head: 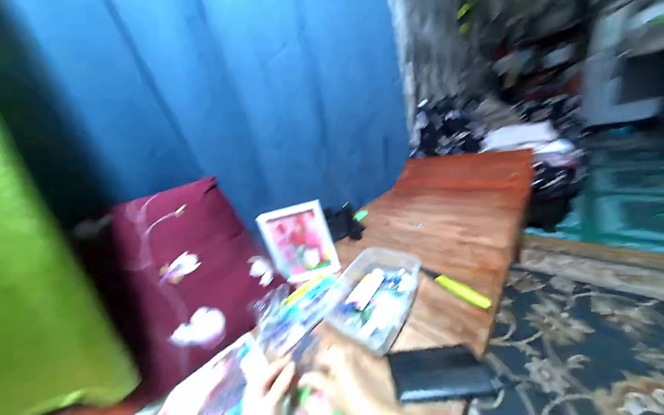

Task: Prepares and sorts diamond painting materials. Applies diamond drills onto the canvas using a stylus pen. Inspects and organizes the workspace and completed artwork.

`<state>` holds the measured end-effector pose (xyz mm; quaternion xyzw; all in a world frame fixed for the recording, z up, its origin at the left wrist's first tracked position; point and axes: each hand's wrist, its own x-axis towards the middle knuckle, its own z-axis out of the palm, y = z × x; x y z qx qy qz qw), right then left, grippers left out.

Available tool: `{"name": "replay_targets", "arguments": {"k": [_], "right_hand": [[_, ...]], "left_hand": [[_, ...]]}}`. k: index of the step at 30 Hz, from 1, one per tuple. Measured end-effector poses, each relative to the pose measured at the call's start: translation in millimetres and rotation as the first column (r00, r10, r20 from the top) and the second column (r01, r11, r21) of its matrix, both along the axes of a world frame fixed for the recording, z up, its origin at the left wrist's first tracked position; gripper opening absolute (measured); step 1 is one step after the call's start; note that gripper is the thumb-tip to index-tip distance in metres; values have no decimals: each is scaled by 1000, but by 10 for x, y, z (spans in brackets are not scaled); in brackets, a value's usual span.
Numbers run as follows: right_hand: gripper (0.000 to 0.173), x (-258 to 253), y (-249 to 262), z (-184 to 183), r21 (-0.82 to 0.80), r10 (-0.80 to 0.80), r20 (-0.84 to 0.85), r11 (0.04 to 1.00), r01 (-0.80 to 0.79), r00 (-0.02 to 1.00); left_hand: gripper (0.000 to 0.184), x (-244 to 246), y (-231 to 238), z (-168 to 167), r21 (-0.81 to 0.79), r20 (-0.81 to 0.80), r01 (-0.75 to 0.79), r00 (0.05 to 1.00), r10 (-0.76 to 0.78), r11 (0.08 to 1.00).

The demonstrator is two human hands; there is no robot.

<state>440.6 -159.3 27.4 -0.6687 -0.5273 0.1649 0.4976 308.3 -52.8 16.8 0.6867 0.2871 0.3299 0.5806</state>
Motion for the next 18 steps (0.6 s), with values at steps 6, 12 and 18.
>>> {"name": "replay_targets", "arguments": {"k": [6, 12, 18], "right_hand": [[28, 13, 181, -292, 104, -102, 7, 989, 101, 995], [22, -4, 198, -347, 112, -102, -75, 988, 110, 992], [21, -45, 162, -322, 95, -94, -102, 990, 104, 990]], "left_hand": [[16, -149, 12, 40, 88, -162, -81, 982, 95, 993], [21, -302, 7, 77, 310, -566, 106, 819, 94, 945], [26, -222, -36, 180, 343, -728, 290, 683, 57, 894]]}}
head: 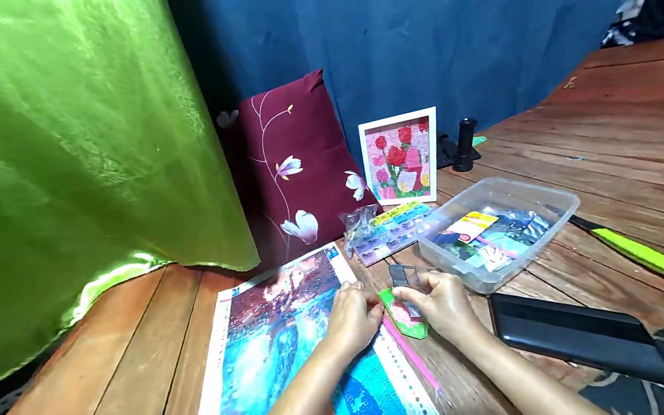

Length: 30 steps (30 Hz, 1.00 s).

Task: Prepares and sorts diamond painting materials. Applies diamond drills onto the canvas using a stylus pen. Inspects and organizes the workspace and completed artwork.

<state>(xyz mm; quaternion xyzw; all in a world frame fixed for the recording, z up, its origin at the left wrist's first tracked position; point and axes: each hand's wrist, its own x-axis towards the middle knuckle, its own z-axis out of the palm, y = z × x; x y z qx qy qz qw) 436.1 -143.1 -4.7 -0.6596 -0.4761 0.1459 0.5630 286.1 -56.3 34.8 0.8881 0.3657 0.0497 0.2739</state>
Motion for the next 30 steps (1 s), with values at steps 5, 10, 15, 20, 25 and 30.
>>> {"name": "replay_targets", "arguments": {"k": [5, 10, 15, 20, 25, 30], "right_hand": [[20, 5, 0, -17, 7, -1, -14, 1000, 1, 1000], [21, 27, -5, -38, 34, -17, 3, 999, 17, 1000], [22, 36, -13, -32, 24, -26, 12, 999, 26, 1000], [22, 52, -12, -60, 43, -42, 54, 998, 40, 998], [23, 48, -17, -38, 24, -31, 35, 999, 30, 999], [26, 49, -14, -39, 17, -33, 9, 999, 32, 999]], "left_hand": [[26, 68, -38, 40, -10, -69, 8, 998, -9, 1000], [24, 122, -76, 82, 58, -188, 33, 982, -21, 998], [23, 283, -128, 201, 84, -383, 45, 924, -10, 995], [25, 395, -189, 243, 145, -504, 105, 863, -18, 984], [32, 370, -156, 195, 150, -533, 171, 843, -67, 974], [32, 246, 25, 159, -9, -279, 74, 957, -74, 997]]}}
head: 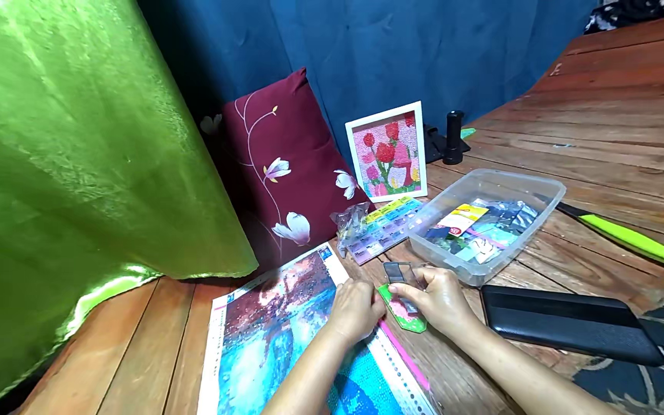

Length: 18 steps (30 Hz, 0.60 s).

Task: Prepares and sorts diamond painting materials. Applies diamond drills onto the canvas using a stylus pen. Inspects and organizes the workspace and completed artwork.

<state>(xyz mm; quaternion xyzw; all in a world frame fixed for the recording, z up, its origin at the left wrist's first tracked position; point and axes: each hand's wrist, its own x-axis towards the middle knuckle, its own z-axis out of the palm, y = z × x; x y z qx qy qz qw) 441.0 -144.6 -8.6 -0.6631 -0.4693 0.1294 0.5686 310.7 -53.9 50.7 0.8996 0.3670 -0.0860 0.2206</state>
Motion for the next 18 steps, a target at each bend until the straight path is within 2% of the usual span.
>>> {"name": "replay_targets", "arguments": {"k": [3, 5, 14, 18], "right_hand": [[26, 2, 8, -8, 0, -2, 2, 1000, 2, 1000], [23, -3, 10, -6, 2, -3, 5, 1000, 3, 1000], [26, 17, 5, -29, 31, -19, -1, 999, 19, 1000], [22, 19, -8, -15, -2, -12, 2, 1000, 12, 1000]], "left_hand": [[24, -17, 62, 30, -108, 193, -82, 976, 102, 991], [19, 13, 58, 46, -143, 251, -98, 959, 132, 985], [16, 15, 52, 33, -157, 248, -56, 964, 94, 986], [25, -154, 7, 57, -28, 151, 31, 988, -26, 999]]}}
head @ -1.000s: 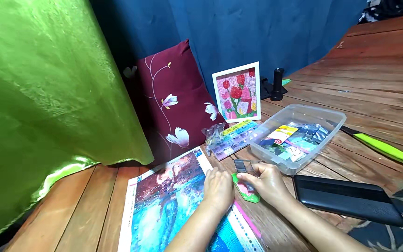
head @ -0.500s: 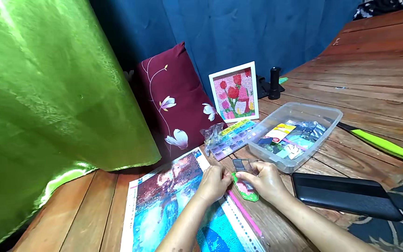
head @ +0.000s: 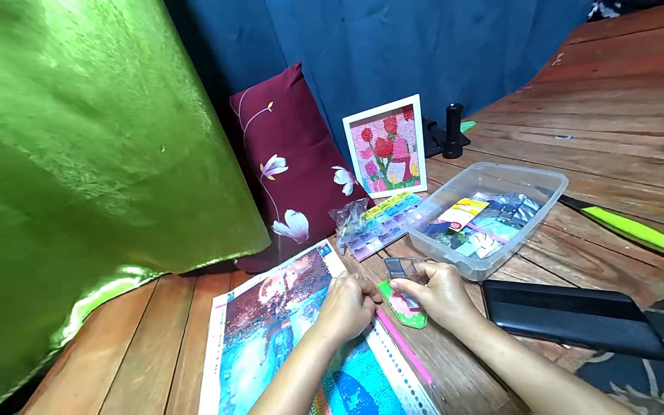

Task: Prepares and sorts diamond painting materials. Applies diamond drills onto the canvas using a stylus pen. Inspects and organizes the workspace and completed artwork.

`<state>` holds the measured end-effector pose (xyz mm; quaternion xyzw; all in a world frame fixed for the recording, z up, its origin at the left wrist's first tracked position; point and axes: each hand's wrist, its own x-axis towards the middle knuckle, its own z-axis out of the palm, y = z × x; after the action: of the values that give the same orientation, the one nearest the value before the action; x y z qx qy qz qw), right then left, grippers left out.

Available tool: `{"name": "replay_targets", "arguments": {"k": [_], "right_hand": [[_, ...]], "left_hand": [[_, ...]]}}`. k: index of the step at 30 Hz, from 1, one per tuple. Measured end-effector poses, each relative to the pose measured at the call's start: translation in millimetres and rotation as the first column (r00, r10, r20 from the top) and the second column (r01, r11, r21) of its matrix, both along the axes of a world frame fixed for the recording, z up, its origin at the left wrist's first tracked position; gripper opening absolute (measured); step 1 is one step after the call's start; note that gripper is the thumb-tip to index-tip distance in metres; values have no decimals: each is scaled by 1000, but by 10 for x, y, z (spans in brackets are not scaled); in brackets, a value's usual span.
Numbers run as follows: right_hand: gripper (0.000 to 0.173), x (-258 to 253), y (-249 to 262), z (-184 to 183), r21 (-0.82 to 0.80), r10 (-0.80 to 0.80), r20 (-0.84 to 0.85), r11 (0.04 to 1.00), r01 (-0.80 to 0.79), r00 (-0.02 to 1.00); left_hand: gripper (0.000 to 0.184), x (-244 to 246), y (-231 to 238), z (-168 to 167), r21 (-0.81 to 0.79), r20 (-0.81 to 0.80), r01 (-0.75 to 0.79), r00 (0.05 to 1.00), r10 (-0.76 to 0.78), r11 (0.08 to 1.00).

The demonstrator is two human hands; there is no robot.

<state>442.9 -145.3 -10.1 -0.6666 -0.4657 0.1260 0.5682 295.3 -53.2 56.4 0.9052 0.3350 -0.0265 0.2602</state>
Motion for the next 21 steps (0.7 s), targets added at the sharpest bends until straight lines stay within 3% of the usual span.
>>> {"name": "replay_targets", "arguments": {"k": [5, 9, 14, 21], "right_hand": [[22, -4, 9, -4, 12, -6, 21, 1000, 6, 1000], [22, -2, 14, -4, 11, 0, 26, 1000, -1, 1000], [23, 7, 16, -4, -5, 17, -42, 1000, -17, 999], [16, 44, 18, 21, 5, 151, -303, 988, -157, 941]], "left_hand": [[29, -161, -60, -169, 171, 11, 108, 994, -112, 979], [28, -198, -75, -196, 182, 74, 90, 992, -105, 979], [29, -199, -31, -215, 118, 132, 36, 990, -51, 992], [21, -93, -31, -252, -133, 540, -140, 820, 190, 981]]}}
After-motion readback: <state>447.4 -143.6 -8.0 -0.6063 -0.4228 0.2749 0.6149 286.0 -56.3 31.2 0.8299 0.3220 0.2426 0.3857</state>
